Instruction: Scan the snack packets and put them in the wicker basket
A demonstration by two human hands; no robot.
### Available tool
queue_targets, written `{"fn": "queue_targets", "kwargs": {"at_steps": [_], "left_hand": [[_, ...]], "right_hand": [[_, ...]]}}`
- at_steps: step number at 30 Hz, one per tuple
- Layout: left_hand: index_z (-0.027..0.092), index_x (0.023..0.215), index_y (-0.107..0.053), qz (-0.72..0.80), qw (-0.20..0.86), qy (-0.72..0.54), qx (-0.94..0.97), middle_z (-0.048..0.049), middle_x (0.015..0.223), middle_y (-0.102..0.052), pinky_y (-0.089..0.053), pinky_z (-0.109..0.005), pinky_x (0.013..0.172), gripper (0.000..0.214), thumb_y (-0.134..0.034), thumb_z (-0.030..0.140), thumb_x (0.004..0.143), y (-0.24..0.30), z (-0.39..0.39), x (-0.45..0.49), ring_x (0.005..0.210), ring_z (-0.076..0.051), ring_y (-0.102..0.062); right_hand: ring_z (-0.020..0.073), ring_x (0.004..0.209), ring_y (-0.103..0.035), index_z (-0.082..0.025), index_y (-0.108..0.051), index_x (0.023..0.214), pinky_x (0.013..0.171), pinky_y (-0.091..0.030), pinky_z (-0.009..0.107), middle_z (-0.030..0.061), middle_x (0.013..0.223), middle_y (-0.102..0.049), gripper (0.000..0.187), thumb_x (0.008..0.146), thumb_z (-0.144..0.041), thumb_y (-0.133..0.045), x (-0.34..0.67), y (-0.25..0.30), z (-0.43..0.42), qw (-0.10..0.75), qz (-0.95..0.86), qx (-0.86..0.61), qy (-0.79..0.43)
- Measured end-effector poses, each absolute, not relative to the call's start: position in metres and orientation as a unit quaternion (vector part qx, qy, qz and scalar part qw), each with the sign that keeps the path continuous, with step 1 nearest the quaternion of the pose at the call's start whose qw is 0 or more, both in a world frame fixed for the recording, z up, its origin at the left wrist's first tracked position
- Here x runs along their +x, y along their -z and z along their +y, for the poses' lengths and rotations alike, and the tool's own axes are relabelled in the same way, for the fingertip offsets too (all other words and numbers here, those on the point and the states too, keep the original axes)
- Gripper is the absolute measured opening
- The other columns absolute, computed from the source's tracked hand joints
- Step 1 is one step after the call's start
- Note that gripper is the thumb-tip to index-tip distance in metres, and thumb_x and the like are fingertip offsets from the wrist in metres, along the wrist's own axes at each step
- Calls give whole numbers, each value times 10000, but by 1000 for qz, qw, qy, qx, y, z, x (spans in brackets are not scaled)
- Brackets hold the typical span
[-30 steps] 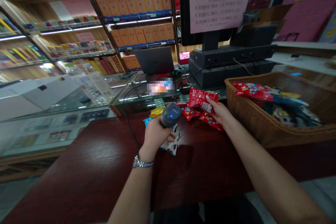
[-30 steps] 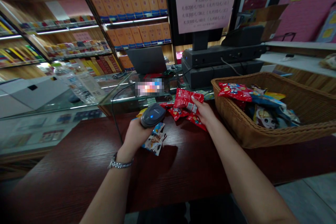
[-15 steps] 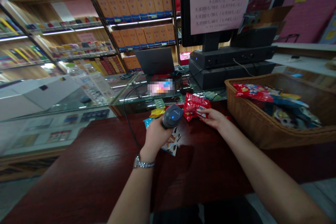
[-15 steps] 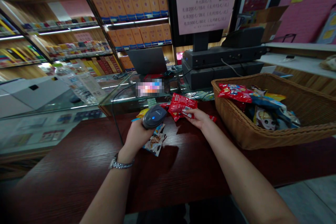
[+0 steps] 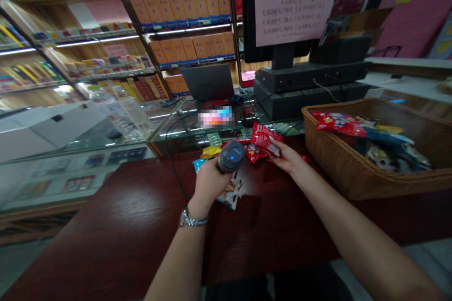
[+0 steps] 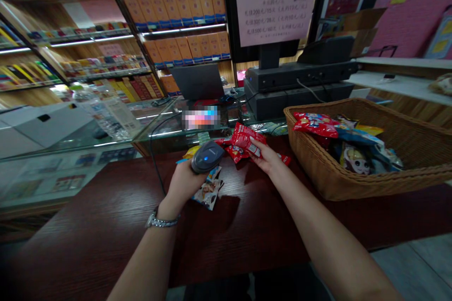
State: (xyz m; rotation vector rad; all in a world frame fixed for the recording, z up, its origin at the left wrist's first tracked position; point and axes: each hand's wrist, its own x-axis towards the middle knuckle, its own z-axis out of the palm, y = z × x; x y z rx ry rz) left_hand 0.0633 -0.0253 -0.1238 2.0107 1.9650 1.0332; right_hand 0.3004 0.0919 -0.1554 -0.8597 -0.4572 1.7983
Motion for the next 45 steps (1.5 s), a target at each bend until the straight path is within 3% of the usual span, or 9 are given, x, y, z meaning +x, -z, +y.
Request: {"fn": "queue_targets", "kwargs": {"at_steps": [3, 8, 17, 21, 26, 29, 34, 38, 45], "left_hand": [[173, 871, -740, 652, 72, -347, 670, -101, 850, -784, -515, -304, 684, 167, -676, 274, 754, 123, -26, 63, 833, -280, -736], [177, 873, -737, 632, 86, -348, 687, -92, 866, -785, -511, -299, 700, 147, -674, 225, 750, 123, -27, 63, 848, -269, -736], [175, 808, -717, 538, 127, -306, 775, -39, 719, -738, -440, -259, 622, 135, -649, 122, 703, 116, -32, 73, 681, -193, -681], [171, 767, -700, 534, 143, -311, 773, -40, 709, -729, -433, -256, 607, 88, -649, 135, 706, 117, -33, 72, 658, -185, -666], [171, 743, -698, 529, 155, -309, 775, -41, 694, -723, -441, -266, 620, 72, -646, 138, 707, 118, -33, 72, 659, -193, -669], [168, 723, -685, 536, 156, -304, 772, -44, 684, -720, -445, -267, 614, 56, -655, 135, 689, 117, -33, 73, 652, -196, -669], [176, 725, -676, 543, 146, -305, 768, -34, 689, -720, -449, -259, 606, 60, -659, 135, 684, 116, -34, 72, 656, -192, -672], [178, 788, -696, 550, 136, -319, 760, -29, 723, -736, -470, -265, 628, 123, -686, 145, 670, 117, -34, 71, 692, -206, -690], [175, 753, -699, 560, 114, -307, 761, -52, 722, -736, -489, -287, 673, 72, -666, 153, 693, 116, -31, 69, 695, -214, -687]], "right_hand": [[134, 547, -693, -168, -652, 985, 474, -557, 188, 12, 694, -748, 92, 954, -211, -577, 301, 153, 92, 551, -188, -349, -734], [161, 671, -730, -145, -661, 1024, 623, -615, 254, 45, 777, -769, 202, 996, -240, -485, 300, 149, 89, 555, -175, -324, -746], [142, 767, -738, -146, -661, 1037, 787, -621, 268, 38, 857, -778, 217, 1011, -225, -461, 294, 155, 93, 577, -172, -278, -748], [137, 815, -739, -149, -664, 1062, 909, -588, 270, 33, 858, -776, 226, 1008, -215, -456, 290, 155, 91, 574, -175, -285, -747], [178, 1060, -713, -148, -665, 1167, 1100, -481, 347, 75, 959, -783, 364, 1036, -340, -385, 283, 151, 88, 550, -206, -276, -761], [170, 950, -741, -131, -652, 1188, 1009, -546, 322, 75, 937, -783, 338, 1031, -292, -399, 284, 152, 90, 564, -191, -271, -756], [146, 667, -728, -121, -655, 1112, 680, -620, 237, 46, 777, -767, 232, 1006, -212, -469, 291, 151, 89, 576, -146, -289, -750], [140, 666, -729, -147, -657, 1111, 656, -621, 234, 37, 761, -765, 235, 1017, -230, -458, 303, 136, 87, 603, -113, -265, -744], [95, 1148, -671, -274, -645, 1273, 1004, -541, 304, 14, 1282, -700, 440, 1037, -244, -274, 337, 88, 67, 722, -167, -34, -671]]}}
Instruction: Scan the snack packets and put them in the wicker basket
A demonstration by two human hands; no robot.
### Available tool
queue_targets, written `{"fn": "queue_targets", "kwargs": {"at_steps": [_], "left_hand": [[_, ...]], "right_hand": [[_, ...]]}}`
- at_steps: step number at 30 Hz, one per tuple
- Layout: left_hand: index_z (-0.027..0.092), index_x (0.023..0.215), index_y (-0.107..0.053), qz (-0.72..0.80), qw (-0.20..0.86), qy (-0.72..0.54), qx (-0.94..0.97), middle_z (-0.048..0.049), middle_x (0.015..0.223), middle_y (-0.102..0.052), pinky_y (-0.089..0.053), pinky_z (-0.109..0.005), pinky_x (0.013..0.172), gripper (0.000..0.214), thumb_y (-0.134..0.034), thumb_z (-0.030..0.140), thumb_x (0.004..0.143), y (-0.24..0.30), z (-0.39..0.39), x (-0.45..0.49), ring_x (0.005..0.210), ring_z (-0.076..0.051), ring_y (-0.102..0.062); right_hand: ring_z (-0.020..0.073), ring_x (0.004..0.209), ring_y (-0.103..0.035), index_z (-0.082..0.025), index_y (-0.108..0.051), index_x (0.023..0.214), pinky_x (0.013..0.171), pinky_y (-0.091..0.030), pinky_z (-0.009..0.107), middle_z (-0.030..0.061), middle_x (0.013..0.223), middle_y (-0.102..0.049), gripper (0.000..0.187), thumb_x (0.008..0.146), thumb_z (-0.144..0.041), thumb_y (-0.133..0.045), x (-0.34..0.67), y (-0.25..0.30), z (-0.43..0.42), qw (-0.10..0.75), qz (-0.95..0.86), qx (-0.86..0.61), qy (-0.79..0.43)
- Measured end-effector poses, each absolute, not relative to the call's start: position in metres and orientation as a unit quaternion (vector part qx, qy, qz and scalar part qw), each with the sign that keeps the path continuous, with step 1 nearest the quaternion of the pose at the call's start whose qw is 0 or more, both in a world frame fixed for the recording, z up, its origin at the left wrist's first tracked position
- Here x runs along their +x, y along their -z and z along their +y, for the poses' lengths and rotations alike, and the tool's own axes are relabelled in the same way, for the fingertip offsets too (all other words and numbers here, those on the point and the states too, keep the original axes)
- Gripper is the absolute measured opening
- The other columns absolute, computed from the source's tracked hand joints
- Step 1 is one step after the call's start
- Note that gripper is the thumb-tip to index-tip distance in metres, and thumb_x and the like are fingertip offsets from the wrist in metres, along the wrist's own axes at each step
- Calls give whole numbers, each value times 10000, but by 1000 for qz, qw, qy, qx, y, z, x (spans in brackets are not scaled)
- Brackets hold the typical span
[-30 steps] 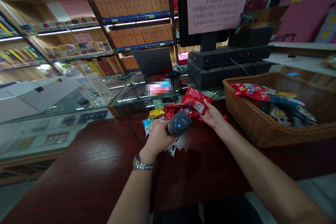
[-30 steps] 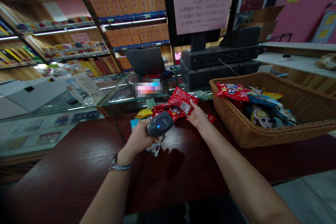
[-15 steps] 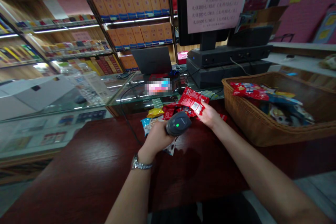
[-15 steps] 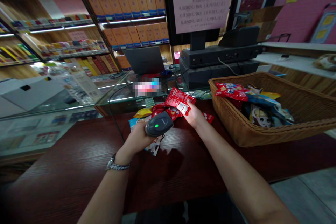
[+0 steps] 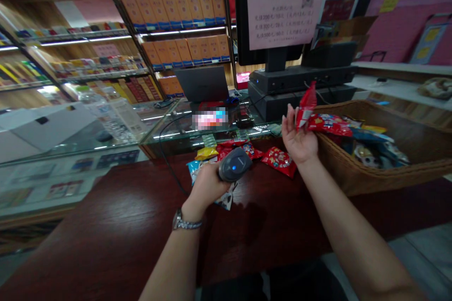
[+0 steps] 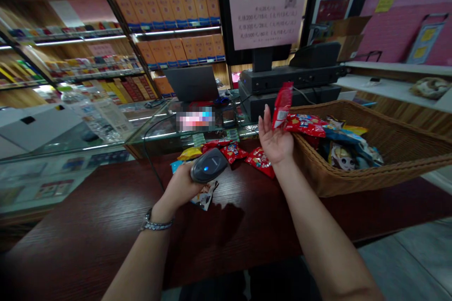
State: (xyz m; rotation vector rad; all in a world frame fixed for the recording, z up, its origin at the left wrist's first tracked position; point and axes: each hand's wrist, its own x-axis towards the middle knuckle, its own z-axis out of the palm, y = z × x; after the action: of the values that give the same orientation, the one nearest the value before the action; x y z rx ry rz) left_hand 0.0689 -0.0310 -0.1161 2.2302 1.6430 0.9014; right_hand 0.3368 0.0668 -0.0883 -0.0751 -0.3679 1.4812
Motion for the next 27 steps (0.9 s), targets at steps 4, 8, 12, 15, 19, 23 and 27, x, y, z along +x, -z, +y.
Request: {"fn": "queue_targets", "kwargs": {"at_steps": [4, 8, 12, 15, 19, 23, 27], "left_hand": [[180, 793, -701, 573, 113, -292, 757, -56, 744, -744, -482, -285, 672, 136, -670, 133, 670, 113, -33, 71, 733, -231, -700], [174, 826, -708, 574, 123, -295, 754, -59, 751, -749, -482, -284, 666, 163, -647, 127, 683, 114, -34, 70, 723, -226, -702], [176, 860, -721, 566, 118, -303, 757, -62, 793, -762, -488, -285, 691, 179, -626, 143, 712, 117, -31, 68, 749, -221, -707], [177, 804, -711, 578, 111, -291, 754, -64, 774, -759, -480, -282, 677, 126, -643, 161, 699, 117, -30, 69, 753, -229, -708], [179, 713, -683, 601, 114, -272, 743, -54, 691, -736, -447, -270, 608, 70, -649, 147, 660, 114, -30, 70, 695, -227, -697], [178, 700, -668, 592, 111, -282, 747, -54, 692, -737, -443, -274, 603, 59, -634, 142, 669, 117, -28, 67, 673, -219, -691], [173, 776, -698, 582, 128, -292, 748, -70, 761, -763, -490, -294, 677, 137, -616, 125, 677, 121, -26, 63, 753, -237, -716]], "right_hand": [[95, 1204, -640, -359, -641, 1285, 1094, -476, 358, -43, 1302, -688, 501, 978, -157, -301, 341, 76, 56, 740, -182, -21, -647], [109, 1163, -667, -413, -622, 1302, 1107, -461, 387, -68, 1237, -718, 543, 950, -139, -314, 337, 72, 55, 753, -158, 10, -638], [130, 1091, -706, -393, -599, 1344, 1044, -508, 379, -40, 1233, -724, 560, 961, -157, -266, 336, 62, 58, 742, -78, 81, -661], [148, 1048, -726, -352, -607, 1346, 1014, -529, 391, -7, 1223, -730, 534, 962, -177, -279, 347, 44, 58, 690, 65, 209, -690], [205, 1107, -709, -349, -717, 1165, 1076, -475, 474, -6, 1135, -761, 439, 918, -183, -394, 372, 19, 57, 483, 305, 463, -677], [220, 1067, -726, -349, -745, 1071, 1036, -503, 489, -12, 1064, -777, 364, 906, -233, -442, 380, 8, 63, 465, 358, 498, -638], [182, 998, -746, -365, -721, 1153, 922, -577, 405, -13, 1090, -773, 389, 954, -336, -388, 371, 9, 68, 646, 220, 330, -652]]}}
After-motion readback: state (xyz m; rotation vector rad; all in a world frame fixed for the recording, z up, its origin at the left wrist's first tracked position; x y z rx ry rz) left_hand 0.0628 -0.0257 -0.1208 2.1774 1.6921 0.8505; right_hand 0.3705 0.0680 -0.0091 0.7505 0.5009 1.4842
